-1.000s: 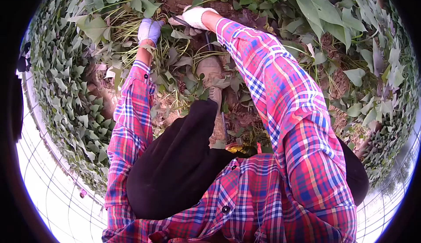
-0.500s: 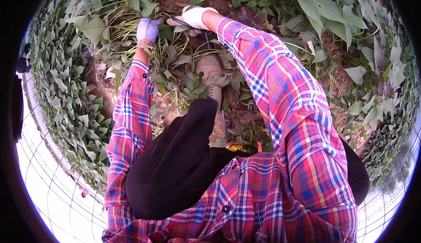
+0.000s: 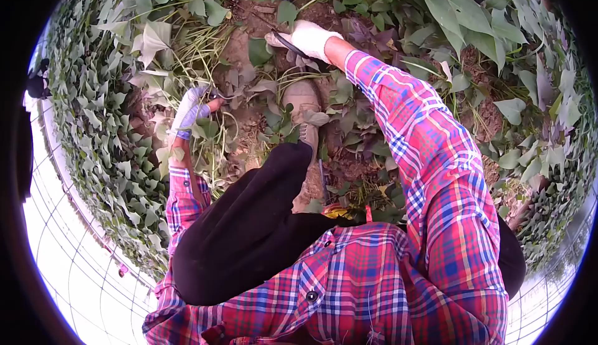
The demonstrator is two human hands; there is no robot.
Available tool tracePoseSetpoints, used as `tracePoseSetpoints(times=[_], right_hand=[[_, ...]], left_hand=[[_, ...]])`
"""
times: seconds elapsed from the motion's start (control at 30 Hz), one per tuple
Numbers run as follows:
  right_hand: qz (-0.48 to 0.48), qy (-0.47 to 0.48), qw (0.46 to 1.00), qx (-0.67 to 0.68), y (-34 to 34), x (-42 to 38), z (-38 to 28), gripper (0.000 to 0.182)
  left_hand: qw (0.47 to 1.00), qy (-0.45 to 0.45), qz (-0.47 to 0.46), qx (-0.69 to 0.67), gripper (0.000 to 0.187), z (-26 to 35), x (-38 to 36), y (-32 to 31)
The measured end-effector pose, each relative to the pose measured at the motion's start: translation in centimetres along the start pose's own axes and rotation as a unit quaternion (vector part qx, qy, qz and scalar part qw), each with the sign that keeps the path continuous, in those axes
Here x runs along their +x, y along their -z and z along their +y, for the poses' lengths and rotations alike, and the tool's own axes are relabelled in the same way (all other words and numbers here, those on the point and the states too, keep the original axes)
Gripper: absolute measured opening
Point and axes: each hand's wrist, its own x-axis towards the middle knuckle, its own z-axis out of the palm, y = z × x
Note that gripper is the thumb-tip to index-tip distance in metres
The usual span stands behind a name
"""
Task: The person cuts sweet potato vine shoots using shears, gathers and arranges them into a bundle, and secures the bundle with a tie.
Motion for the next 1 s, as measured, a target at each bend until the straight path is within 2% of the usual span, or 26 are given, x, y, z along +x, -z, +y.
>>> tracePoseSetpoints(times=[0.03,0.07,0.13,0.17,0.2,0.27,0.3,0.33,0.37,0.4,0.43,0.5,0.6,0.63,0.73,0.8,1.0], right_hand=[[-0.001,0.0,1.0,0.0,0.2,0.2,0.5,0.055],[-0.012,0.002,0.999,0.035,0.2,0.5,1.2,0.053],[-0.025,0.016,0.997,0.076,0.2,-0.1,0.4,0.045],[-0.035,0.018,0.996,0.082,0.0,-0.6,-0.3,0.045],[-0.045,0.02,0.995,0.088,-0.2,-0.7,-0.8,0.044],[-0.045,0.015,0.999,0.015,-0.5,-0.4,-1.7,0.055],[-0.038,0.024,0.998,-0.035,-0.5,-0.6,-2.5,0.059],[-0.022,0.018,0.998,-0.062,-0.5,-0.1,-2.6,0.067],[-0.023,0.018,0.998,-0.063,-0.5,0.4,-2.7,0.067],[-0.013,-0.021,0.996,-0.09,-0.4,0.8,-2.9,0.068],[-0.002,-0.059,0.991,-0.117,-0.4,1.1,-2.8,0.069],[-0.017,-0.047,0.995,-0.091,-0.8,0.9,-2.0,0.072],[-0.034,-0.033,0.997,-0.056,-1.1,0.8,-1.0,0.07],[-0.06,-0.034,0.997,-0.043,-1.1,1.1,-0.6,0.068],[-0.101,-0.054,0.992,-0.057,-1.4,2.3,0.0,0.062],[-0.128,-0.072,0.987,0.058,-2.0,2.8,0.2,0.063],[-0.125,-0.047,0.989,0.062,-2.8,3.2,-1.4,0.064]], left_hand=[[0.998,0.064,0.004,-0.003,0.029,0.2,-0.6,0.2],[0.996,0.063,0.042,0.039,0.03,-0.1,-0.3,0.1],[0.987,-0.032,0.147,0.064,0.022,1.8,1.4,-0.5],[0.963,-0.123,0.183,0.157,0.027,2.4,2.4,-0.5],[0.959,-0.093,0.199,0.179,0.031,2.2,3.6,-0.9],[0.926,-0.101,0.284,0.226,0.033,3.8,5.4,-1.4],[0.892,-0.127,0.337,0.273,0.037,3.8,6.7,-1.6],[0.873,-0.12,0.343,0.327,0.037,2.7,8.2,-1.6],[0.851,-0.11,0.348,0.379,0.037,1.6,9.4,-1.5],[0.844,-0.047,0.325,0.424,0.04,1.8,9.9,-1.6],[0.837,-0.02,0.296,0.46,0.041,1.9,10.3,-1.9],[0.812,0.029,0.261,0.521,0.042,2.1,11.0,-2.3],[0.803,0.043,0.282,0.523,0.041,1.7,11.0,-2.1],[0.83,0.061,0.292,0.472,0.043,1.8,10.6,-1.7],[0.848,0.051,0.315,0.423,0.048,0.0,10.4,-1.5],[0.853,0.045,0.312,0.417,0.048,-0.1,10.6,-1.7],[0.863,0.073,0.278,0.415,0.05,0.7,11.2,-2.0]])
